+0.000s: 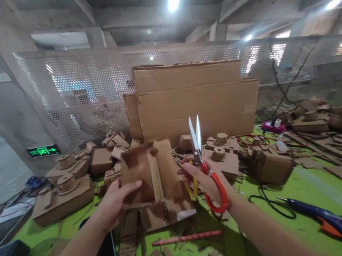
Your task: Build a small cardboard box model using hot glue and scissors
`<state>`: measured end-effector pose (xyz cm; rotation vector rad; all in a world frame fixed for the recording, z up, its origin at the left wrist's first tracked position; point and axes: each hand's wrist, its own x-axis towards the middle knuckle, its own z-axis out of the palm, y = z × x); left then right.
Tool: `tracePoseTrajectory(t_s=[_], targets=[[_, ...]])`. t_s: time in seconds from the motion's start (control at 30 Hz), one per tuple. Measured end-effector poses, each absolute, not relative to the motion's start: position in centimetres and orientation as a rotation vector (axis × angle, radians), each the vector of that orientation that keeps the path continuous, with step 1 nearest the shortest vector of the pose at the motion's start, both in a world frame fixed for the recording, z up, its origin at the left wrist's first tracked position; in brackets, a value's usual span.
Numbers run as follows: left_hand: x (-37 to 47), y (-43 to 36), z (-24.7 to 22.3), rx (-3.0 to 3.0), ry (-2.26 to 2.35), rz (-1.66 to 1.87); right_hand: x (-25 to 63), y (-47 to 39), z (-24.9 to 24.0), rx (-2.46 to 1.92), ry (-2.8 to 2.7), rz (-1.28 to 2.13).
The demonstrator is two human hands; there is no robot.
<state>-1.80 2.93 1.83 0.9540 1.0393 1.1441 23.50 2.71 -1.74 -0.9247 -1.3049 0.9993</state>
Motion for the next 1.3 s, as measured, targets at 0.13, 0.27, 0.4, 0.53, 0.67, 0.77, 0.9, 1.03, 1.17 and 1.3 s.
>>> tracePoseTrajectory(t_s=[0.13, 0.27, 0.4, 0.53, 0.67, 0.77, 0.9, 1.03, 1.17, 1.3], targets=[[-1.8, 2.3, 1.7, 1.037, 1.002, 0.972, 23.4, 2.2, -1.4, -0.912, -1.318, 1.092], [-2.1, 2.6, 1.6, 0.888, 0.884, 1.04, 23.0, 2.5, -1.8, -0.87, -1.128, 1.199], [-1.8, 2.8, 0.9, 0.903, 0.653, 1.15, 22.7, 2.7, -1.5, -0.822, -0.831, 1.255], [-0.2, 1.8, -0.4, 1.086, 0.628, 1.016, 22.5, 2.8, -1.4, -0.798, -0.681, 1.323], [1.2, 1.0, -1.3, 1.037, 0.883, 1.096, 21.8, 2.5, -1.8, -0.804, -0.76, 1.345], [1.0, 1.5, -1.2, 0.956, 0.923, 1.194, 21.4, 2.0, -1.8, -0.837, -0.901, 1.358], [-0.2, 3.1, -0.3, 0.992, 0.922, 1.385, 22.0, 1.8, -1.7, -0.894, -1.145, 1.252], [-1.4, 4.1, 0.7, 0.998, 0.889, 1.604, 23.2, 1.8, -1.5, -1.034, -1.547, 0.951], [-2.4, 4.7, 1.1, 1.05, 0.863, 1.773, 23.9, 1.4, -0.8, -1.243, -1.821, 0.698], [-3.0, 5.2, 0.8, 1.083, 0.836, 1.89, 23.9, 1.0, -0.4, -1.398, -2.005, 0.584]])
